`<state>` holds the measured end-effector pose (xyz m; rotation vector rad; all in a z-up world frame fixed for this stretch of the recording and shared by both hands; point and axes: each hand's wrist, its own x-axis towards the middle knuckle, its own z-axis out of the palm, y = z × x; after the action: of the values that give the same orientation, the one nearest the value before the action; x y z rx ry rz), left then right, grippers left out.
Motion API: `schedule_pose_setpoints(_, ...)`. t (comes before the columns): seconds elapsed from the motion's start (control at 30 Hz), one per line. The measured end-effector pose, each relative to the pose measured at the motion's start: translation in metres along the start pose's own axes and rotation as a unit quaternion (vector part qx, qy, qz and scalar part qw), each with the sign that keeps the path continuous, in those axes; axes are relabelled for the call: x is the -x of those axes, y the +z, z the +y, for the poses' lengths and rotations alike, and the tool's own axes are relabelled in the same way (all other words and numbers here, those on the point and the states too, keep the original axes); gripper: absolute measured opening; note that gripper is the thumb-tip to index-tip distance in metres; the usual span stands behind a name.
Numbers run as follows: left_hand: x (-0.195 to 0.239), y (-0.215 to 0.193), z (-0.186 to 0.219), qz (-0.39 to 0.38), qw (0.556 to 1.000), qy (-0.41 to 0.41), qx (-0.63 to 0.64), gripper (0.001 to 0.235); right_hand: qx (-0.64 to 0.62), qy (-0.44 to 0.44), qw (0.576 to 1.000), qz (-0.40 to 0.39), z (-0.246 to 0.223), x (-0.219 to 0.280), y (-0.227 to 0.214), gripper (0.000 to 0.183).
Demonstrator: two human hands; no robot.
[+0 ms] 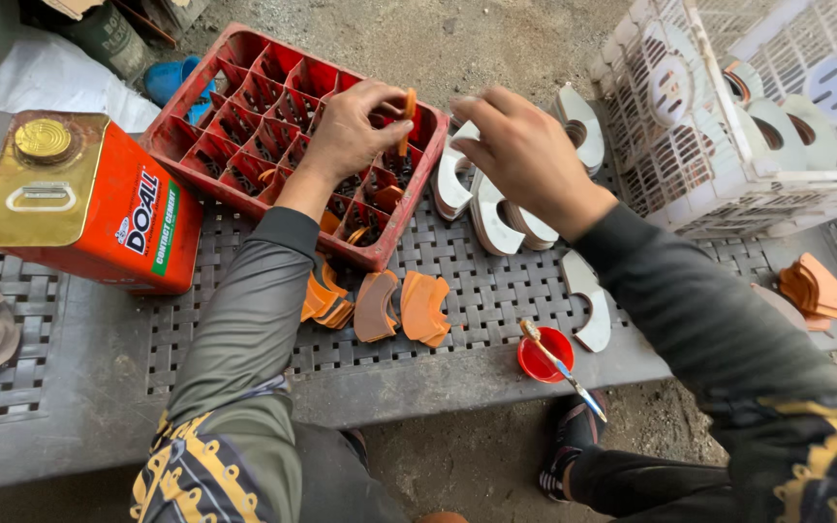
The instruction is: The person sits on the ground and paints curved wooden pieces orange using a brush and a small red container of paint. They pick up each piece, apply paint to both sides, and place the finished pieces into a red crate.
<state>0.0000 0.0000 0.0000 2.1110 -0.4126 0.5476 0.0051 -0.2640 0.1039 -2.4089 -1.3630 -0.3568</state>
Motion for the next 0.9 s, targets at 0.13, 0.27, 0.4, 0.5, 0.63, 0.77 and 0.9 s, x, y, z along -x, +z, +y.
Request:
schedule_pose_setpoints(0.13, -0.003, -0.002, 0.005, -0.024, 0.997, 0.0, 0.068, 0.03, -0.02, -0.043, 0.999, 0.004, 0.003, -0.042, 0.023, 0.043)
schedule_pose_setpoints(0.27, -0.003, -0.004, -0.001, -0.018, 0.995, 0.016, 0.101, 0.029, -0.02, -0.08, 0.996, -0.016, 0.011, -0.059, 0.034, 0.03)
schedule_pose_setpoints(0.4, -0.002, -0.001, -0.008, -0.014, 0.993, 0.0, 0.12, 0.03, 0.006, -0.121, 0.992, -0.038, 0.018, -0.071, 0.036, 0.028)
schedule_pose_setpoints(0.5, -0.004, 0.002, -0.014, -0.007, 0.994, 0.008, 0.111, 0.029, 0.045, -0.127, 0.989, -0.065, 0.021, -0.078, 0.035, 0.029)
schedule_pose_setpoints(0.63, -0.007, 0.008, -0.024, 0.008, 0.992, 0.008, 0.125, 0.033, 0.068, -0.13, 0.987, -0.062, 0.027, -0.082, 0.036, 0.027)
schedule_pose_setpoints(0.77, -0.008, 0.016, -0.034, 0.013, 0.997, -0.002, 0.072, 0.043, 0.075, -0.098, 0.99, -0.064, 0.034, -0.085, 0.042, 0.026)
schedule_pose_setpoints(0.9, -0.008, 0.019, -0.044, 0.02, 0.997, -0.039, 0.056, 0.061, 0.093, -0.088, 0.99, -0.056, 0.046, -0.086, 0.052, 0.028)
